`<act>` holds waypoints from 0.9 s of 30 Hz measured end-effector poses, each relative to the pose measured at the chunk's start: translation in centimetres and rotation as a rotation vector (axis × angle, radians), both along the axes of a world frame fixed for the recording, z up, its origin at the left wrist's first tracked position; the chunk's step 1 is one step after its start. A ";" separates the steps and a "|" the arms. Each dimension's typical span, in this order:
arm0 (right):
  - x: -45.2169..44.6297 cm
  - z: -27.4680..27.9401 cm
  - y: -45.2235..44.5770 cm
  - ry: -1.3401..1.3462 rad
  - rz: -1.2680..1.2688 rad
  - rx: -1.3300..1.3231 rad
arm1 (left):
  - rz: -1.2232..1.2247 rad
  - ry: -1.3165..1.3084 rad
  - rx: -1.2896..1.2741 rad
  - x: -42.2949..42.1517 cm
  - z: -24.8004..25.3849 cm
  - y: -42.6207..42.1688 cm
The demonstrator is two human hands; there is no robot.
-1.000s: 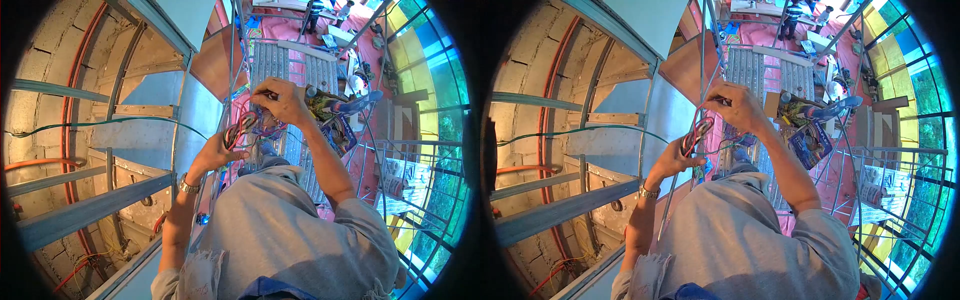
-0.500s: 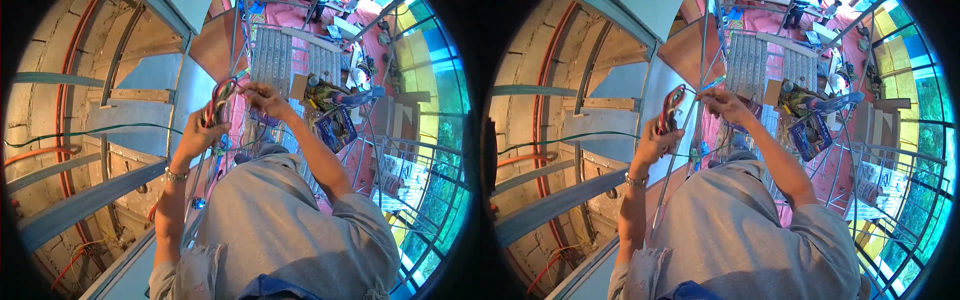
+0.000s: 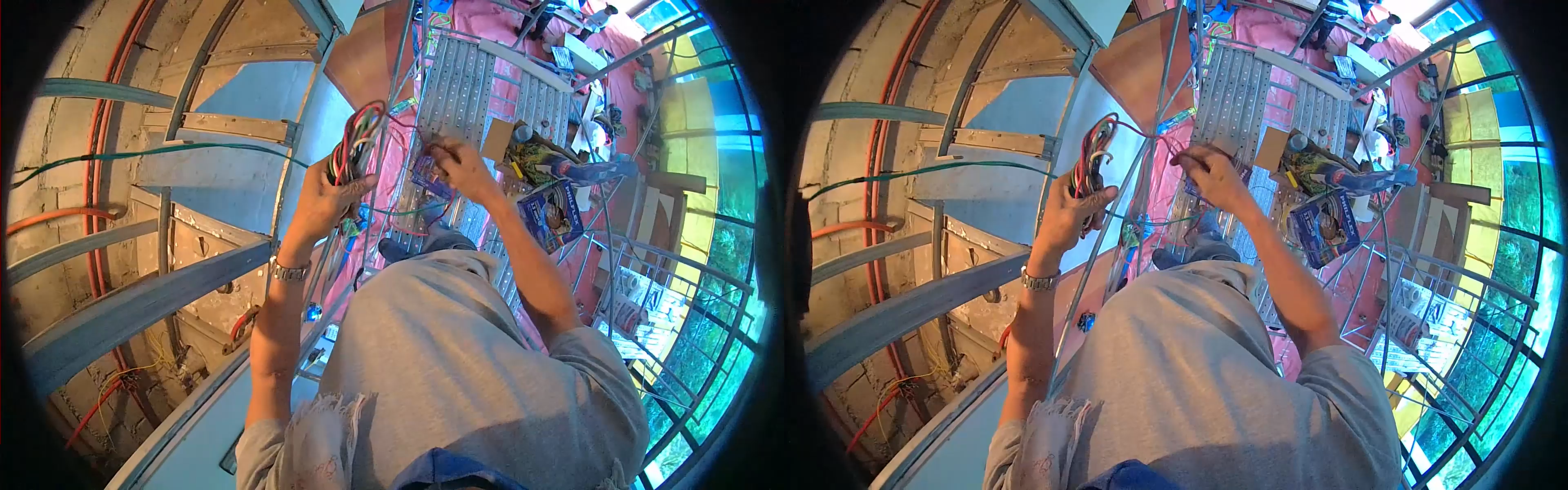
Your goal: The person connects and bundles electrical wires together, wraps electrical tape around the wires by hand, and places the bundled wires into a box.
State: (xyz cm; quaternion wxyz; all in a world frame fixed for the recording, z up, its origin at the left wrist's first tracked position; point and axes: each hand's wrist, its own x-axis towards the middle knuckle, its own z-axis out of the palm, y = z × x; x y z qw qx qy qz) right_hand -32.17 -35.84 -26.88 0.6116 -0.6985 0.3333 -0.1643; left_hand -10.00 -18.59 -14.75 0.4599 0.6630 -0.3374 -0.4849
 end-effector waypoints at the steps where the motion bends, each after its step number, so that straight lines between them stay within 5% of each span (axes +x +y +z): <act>1: 0.1 0.4 0.8 -0.064 -0.015 0.207 | 0.063 0.059 -0.018 0.3 -1.3 0.0; 5: 0.5 1.4 2.8 -0.449 -0.071 0.784 | 0.236 0.206 -0.107 0.4 -2.3 -0.3; 8: 0.7 2.8 4.3 -0.555 -0.039 0.838 | 0.289 0.242 -0.120 0.2 -4.1 -0.1; 17: 1.1 5.1 8.8 -0.402 0.105 0.737 | 0.355 0.415 -0.122 -2.2 -6.0 -0.7; 19: 1.4 4.0 9.5 -0.283 0.198 0.512 | 0.398 0.431 -0.140 -3.0 -5.9 -1.1; 27: 2.1 3.9 10.1 -0.149 0.244 0.331 | 0.347 0.473 -0.190 -2.2 -5.9 -0.7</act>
